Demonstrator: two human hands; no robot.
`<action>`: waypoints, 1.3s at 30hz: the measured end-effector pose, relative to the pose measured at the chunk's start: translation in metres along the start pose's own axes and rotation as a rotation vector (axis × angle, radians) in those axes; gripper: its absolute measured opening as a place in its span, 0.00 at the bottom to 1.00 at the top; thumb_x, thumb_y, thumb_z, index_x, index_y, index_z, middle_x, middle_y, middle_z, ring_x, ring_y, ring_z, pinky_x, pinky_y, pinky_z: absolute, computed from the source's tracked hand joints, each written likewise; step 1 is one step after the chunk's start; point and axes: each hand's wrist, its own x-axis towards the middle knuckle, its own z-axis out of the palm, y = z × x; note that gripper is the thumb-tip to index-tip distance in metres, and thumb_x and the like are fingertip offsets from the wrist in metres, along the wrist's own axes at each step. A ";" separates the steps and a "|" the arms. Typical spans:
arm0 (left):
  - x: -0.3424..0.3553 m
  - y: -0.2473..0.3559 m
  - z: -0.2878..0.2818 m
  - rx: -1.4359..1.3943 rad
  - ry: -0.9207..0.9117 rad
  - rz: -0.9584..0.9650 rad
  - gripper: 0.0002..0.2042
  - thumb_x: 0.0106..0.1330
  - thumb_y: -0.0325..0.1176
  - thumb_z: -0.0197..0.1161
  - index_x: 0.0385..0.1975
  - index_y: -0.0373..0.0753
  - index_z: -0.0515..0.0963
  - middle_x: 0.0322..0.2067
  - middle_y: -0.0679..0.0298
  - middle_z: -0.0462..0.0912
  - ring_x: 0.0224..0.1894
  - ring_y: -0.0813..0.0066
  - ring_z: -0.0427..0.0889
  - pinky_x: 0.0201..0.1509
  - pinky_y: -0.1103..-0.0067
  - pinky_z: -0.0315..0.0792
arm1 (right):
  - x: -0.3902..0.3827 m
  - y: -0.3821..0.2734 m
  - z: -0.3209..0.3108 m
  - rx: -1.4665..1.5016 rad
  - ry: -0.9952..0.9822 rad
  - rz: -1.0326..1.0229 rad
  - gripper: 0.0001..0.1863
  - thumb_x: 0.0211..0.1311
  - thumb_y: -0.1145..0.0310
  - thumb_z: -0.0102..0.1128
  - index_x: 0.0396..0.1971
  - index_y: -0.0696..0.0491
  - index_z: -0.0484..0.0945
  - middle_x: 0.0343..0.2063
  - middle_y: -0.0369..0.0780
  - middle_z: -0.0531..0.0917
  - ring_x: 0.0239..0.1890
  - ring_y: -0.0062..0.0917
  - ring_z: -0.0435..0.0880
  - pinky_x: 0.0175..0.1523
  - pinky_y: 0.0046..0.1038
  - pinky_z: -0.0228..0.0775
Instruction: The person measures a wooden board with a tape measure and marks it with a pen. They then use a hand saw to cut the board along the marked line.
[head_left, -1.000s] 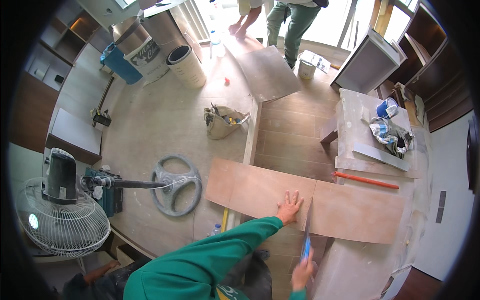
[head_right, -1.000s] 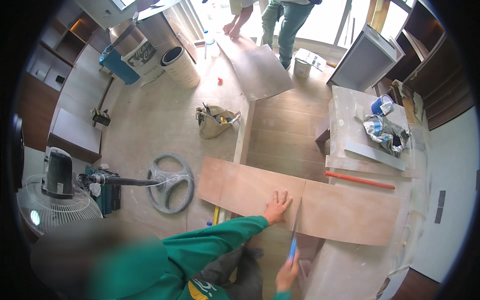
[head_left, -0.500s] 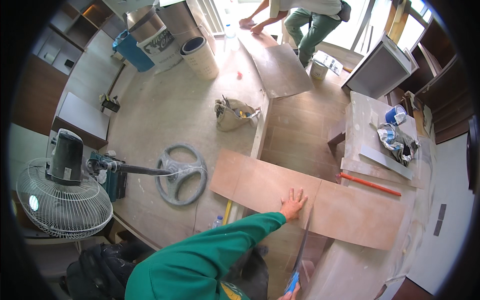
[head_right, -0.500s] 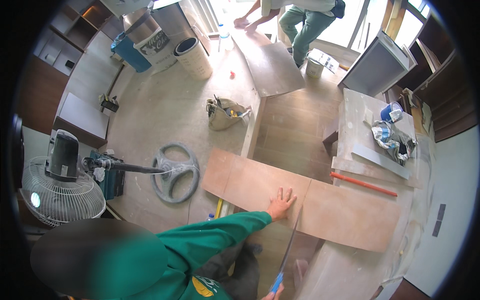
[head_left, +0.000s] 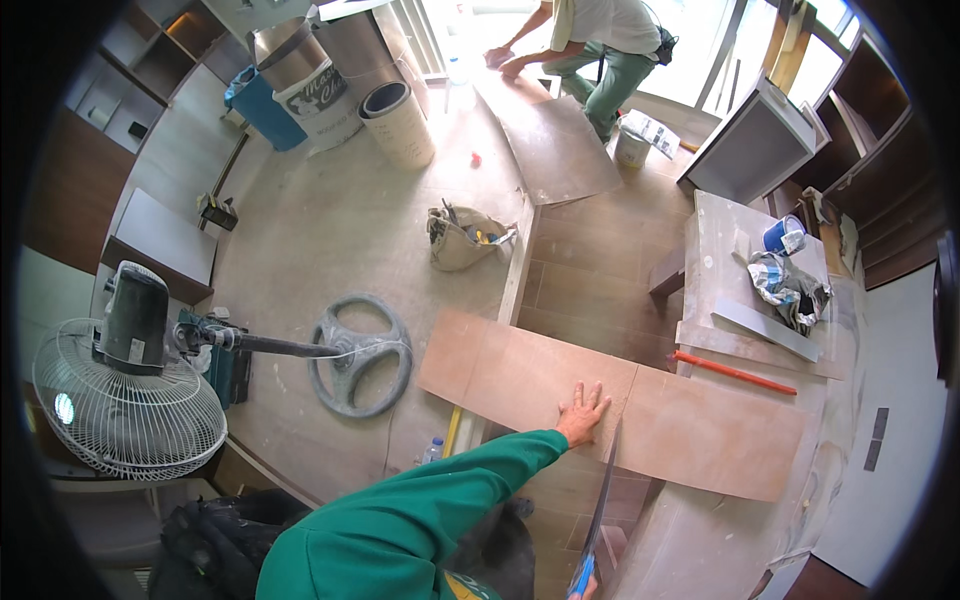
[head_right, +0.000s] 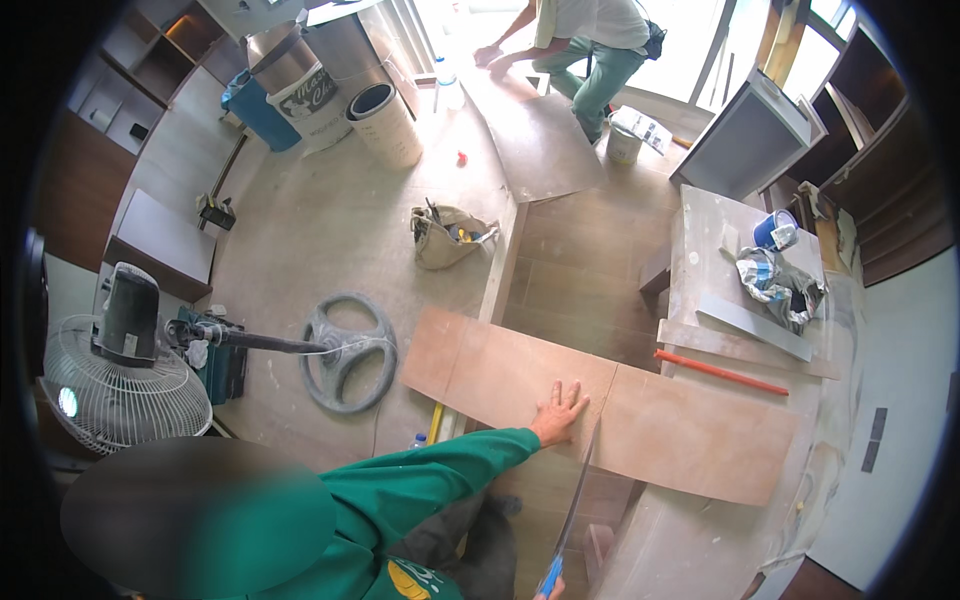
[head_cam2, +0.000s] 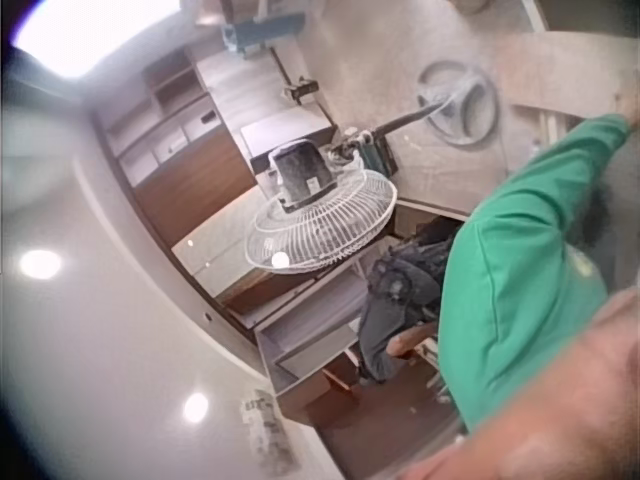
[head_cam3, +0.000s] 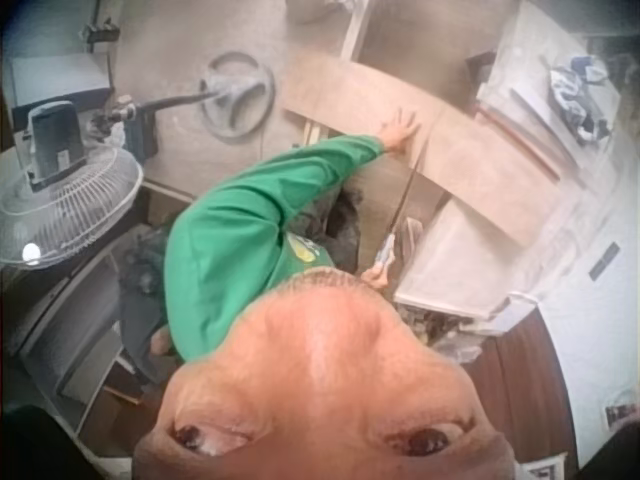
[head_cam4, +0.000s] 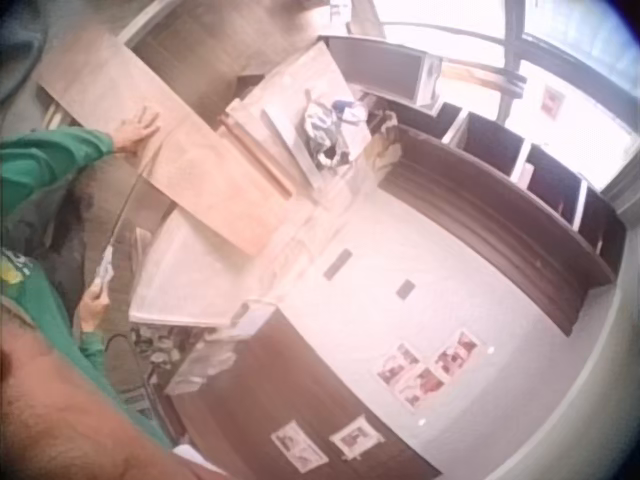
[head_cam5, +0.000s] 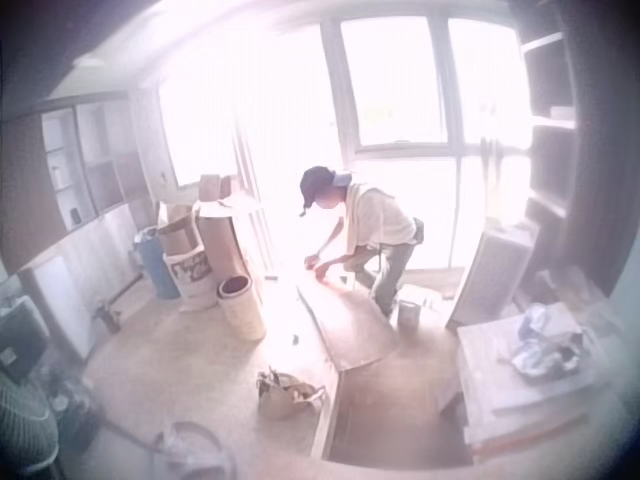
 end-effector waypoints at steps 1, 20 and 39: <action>-0.001 0.000 0.001 0.004 0.006 0.003 0.57 0.44 0.42 0.83 0.76 0.52 0.52 0.78 0.56 0.37 0.77 0.33 0.40 0.59 0.31 0.66 | 0.002 -0.001 -0.001 -0.002 -0.009 0.014 0.24 0.77 0.58 0.43 0.66 0.52 0.71 0.55 0.52 0.81 0.59 0.41 0.80 0.62 0.37 0.70; 0.009 -0.004 0.002 0.051 0.066 0.034 0.57 0.43 0.45 0.82 0.75 0.49 0.53 0.77 0.50 0.42 0.75 0.27 0.42 0.57 0.34 0.70 | -0.045 0.009 -0.036 0.124 -0.074 0.261 0.29 0.75 0.53 0.45 0.67 0.55 0.69 0.31 0.38 0.77 0.27 0.20 0.72 0.33 0.26 0.65; 0.002 -0.005 0.000 0.081 0.037 0.019 0.54 0.46 0.43 0.81 0.75 0.50 0.55 0.77 0.50 0.42 0.75 0.28 0.43 0.56 0.35 0.72 | 0.006 0.009 -0.008 0.213 -0.140 0.238 0.29 0.78 0.54 0.42 0.68 0.57 0.67 0.57 0.49 0.81 0.60 0.31 0.78 0.64 0.31 0.67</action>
